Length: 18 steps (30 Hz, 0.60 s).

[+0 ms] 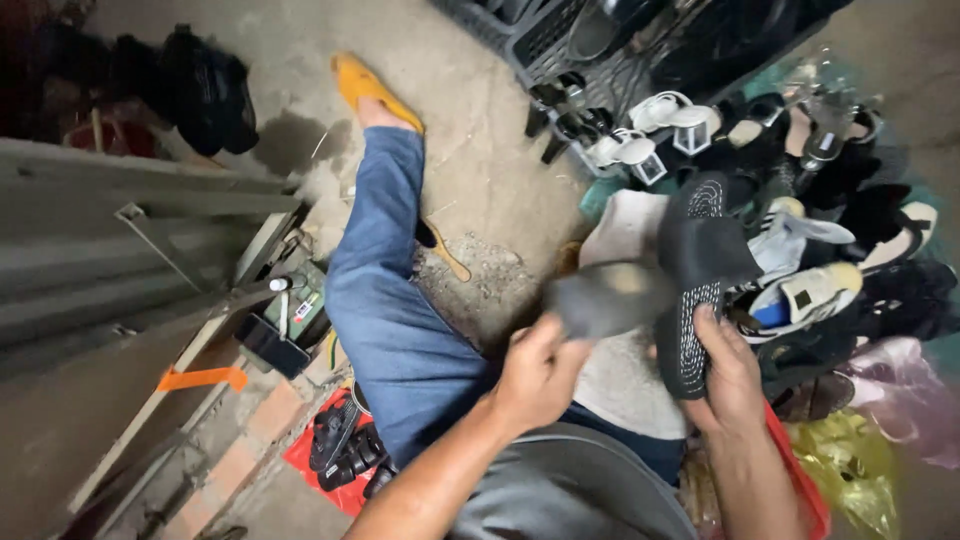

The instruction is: Repairing a brown sandal by cleaning the sole, hammering it into place, and stitching the leather straps.

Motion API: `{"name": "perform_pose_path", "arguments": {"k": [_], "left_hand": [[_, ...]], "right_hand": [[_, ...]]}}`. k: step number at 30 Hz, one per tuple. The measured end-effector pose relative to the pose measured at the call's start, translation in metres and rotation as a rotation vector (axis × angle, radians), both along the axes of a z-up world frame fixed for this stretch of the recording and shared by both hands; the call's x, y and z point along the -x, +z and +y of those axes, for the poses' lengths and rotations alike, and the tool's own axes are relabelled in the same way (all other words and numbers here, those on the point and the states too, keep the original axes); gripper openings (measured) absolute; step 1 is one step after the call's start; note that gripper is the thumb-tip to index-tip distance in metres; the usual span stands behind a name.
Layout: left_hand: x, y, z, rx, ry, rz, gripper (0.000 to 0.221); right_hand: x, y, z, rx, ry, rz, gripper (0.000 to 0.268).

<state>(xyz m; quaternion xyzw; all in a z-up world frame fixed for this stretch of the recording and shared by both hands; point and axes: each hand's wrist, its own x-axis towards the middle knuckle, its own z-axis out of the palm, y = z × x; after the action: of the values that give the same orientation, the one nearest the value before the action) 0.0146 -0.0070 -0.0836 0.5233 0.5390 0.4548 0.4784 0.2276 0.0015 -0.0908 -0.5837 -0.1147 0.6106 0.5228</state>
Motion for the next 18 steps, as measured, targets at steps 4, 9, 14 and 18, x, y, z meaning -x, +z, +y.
{"name": "perform_pose_path", "arguments": {"k": [4,9,14,18], "left_hand": [[0.026,0.006,0.034,0.175,-0.195,-0.03,0.024],[0.065,-0.067,0.079,0.52,0.1,0.364,0.047],[0.083,-0.225,0.109,0.894,0.114,0.579,0.04],[0.079,-0.311,0.108,0.565,0.307,0.582,0.066]], "right_hand": [[0.001,0.01,0.01,0.166,-0.007,-0.059,0.029],[-0.009,0.006,0.004,0.164,0.054,-0.199,0.032],[-0.021,-0.009,-0.005,0.076,0.107,-0.318,0.034],[-0.035,-0.046,-0.046,-0.684,0.339,-1.458,0.021]]}}
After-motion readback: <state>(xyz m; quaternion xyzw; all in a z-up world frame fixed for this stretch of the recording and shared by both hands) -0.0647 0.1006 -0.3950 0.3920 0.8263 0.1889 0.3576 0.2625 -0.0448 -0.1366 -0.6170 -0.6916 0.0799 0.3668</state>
